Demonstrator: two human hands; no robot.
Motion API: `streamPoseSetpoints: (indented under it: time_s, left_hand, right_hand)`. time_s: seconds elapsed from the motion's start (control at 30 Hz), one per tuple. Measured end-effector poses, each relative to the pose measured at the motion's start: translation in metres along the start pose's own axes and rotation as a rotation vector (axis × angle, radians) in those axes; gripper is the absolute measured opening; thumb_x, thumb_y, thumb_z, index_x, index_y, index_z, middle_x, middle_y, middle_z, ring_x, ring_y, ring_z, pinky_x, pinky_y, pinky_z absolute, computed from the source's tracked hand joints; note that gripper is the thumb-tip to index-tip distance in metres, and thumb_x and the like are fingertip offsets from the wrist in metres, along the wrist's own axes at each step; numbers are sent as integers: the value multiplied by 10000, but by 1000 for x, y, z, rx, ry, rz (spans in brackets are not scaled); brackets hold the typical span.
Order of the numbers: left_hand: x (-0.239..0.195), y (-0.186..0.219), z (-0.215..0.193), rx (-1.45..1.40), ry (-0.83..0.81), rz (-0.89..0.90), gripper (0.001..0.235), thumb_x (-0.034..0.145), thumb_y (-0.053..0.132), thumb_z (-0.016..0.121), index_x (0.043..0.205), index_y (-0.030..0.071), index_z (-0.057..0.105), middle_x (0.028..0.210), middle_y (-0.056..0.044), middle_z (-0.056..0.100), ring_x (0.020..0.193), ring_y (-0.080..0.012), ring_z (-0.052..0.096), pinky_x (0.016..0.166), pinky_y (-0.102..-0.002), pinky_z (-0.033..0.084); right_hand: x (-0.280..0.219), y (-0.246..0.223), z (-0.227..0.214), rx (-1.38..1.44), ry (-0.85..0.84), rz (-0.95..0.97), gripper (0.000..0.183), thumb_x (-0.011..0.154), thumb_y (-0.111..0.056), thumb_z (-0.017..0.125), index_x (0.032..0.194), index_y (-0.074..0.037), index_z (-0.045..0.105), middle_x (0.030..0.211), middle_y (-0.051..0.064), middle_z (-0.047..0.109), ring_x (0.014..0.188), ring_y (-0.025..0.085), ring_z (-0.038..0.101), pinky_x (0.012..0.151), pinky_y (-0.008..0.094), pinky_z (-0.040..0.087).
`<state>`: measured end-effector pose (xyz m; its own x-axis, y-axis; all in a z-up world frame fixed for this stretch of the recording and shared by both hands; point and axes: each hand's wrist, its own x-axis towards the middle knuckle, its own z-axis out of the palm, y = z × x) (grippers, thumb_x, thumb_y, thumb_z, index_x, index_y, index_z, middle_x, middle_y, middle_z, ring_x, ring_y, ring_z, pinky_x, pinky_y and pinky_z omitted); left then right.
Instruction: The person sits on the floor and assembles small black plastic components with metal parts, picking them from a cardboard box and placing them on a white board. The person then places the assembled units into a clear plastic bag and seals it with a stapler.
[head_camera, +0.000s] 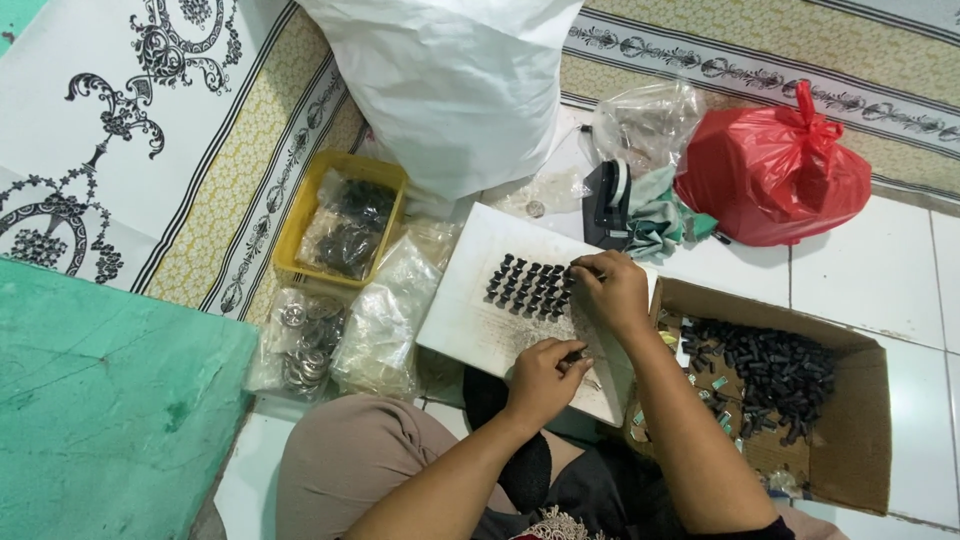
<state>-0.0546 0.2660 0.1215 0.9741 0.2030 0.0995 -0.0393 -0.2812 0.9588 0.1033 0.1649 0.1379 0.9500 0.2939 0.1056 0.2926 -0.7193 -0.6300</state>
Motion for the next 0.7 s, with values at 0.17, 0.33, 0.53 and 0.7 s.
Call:
streamPoseSetpoints:
  time_s: [0.17, 0.33, 0.53, 0.7]
  left_hand:
    - [-1, -7, 3, -17, 14, 10, 201, 870, 58, 775, 1047, -38, 771, 799, -192, 720, 685, -273, 731, 495, -272, 590]
    - [1, -10, 6, -22, 19, 26, 191, 866, 51, 771, 1032, -44, 772, 794, -198, 720, 676, -277, 731, 489, -274, 590]
    - [-4, -2, 4, -20, 23, 95, 169, 837, 56, 798, 975, -39, 776, 736, -188, 705, 636, -275, 720, 468, -286, 580]
    - [-6, 26, -15, 0, 176, 188, 103, 834, 101, 818, 856, 7, 781, 660, -164, 703, 582, -293, 708, 467, -315, 566]
  right_hand:
    - [-6, -16, -10, -89, -19, -70, 114, 907, -93, 794, 1014, -53, 800, 955, 136, 740, 907, 289, 727, 738, 342, 624]
    - [-6, -15, -14, -168, -33, -105, 112, 940, -143, 762, 1019, -76, 805, 984, 117, 741, 946, 273, 714, 786, 343, 601]
    - [-9, -14, -22, -112, 138, -115, 138, 944, -157, 804, 1027, -48, 799, 936, 123, 732, 859, 259, 720, 686, 290, 614]
    - [-23, -37, -21, 52, 356, -266, 169, 896, -91, 857, 1016, -4, 776, 914, 147, 712, 781, 287, 721, 593, 320, 617]
